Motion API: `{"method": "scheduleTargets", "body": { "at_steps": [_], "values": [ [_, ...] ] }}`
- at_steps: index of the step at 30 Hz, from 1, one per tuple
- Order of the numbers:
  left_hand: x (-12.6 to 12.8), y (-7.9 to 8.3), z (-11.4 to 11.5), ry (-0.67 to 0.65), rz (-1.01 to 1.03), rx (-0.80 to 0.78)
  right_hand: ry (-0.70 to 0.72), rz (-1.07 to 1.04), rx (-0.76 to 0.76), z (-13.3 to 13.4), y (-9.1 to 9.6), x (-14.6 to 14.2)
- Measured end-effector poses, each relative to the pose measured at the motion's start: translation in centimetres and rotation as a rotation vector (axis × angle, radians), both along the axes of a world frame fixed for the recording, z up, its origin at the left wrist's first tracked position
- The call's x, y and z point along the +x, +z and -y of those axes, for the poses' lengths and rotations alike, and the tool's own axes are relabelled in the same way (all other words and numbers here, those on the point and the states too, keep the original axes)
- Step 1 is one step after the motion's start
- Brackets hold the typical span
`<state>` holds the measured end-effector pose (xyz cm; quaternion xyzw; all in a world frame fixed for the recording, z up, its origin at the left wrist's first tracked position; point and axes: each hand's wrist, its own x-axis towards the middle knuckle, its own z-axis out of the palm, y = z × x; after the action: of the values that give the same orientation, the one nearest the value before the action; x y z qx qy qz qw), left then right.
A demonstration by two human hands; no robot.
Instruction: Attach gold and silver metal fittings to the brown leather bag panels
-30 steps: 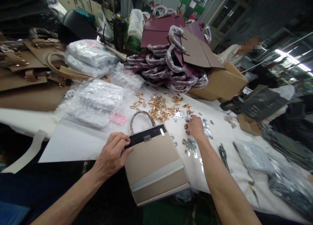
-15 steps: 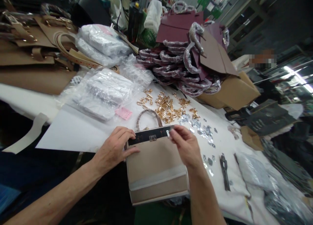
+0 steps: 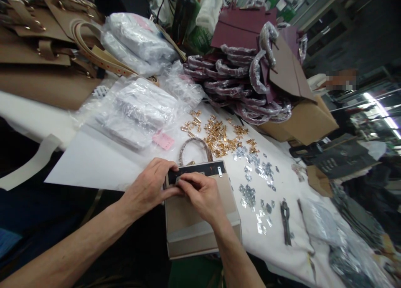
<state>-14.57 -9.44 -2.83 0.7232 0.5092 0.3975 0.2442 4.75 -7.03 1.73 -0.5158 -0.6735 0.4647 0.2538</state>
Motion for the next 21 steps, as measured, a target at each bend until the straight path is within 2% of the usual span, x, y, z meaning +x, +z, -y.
{"method": "scheduleTargets", "body": {
  "at_steps": [4, 8, 13, 19, 21],
  "values": [
    [0.1, 0.0, -0.1, 0.004, 0.004, -0.016, -0.009, 0.051, 0.076, 0.2, 0.3, -0.7],
    [0.1, 0.1, 0.1, 0.010, 0.021, -0.014, -0.045, 0.079, 0.078, 0.4, 0.3, -1.0],
    [0.0, 0.3, 0.2, 0.010, 0.032, -0.008, -0.060, 0.047, 0.004, 0.3, 0.1, -0.7],
    [0.0, 0.2, 0.0, 0.018, 0.017, 0.003, -0.062, -0.118, -0.220, 0.5, 0.1, 0.0],
    [-0.1, 0.0, 0.0, 0.016, 0.009, 0.011, -0.082, -0.139, -0.211, 0.7, 0.5, 0.4]
  ]
}}
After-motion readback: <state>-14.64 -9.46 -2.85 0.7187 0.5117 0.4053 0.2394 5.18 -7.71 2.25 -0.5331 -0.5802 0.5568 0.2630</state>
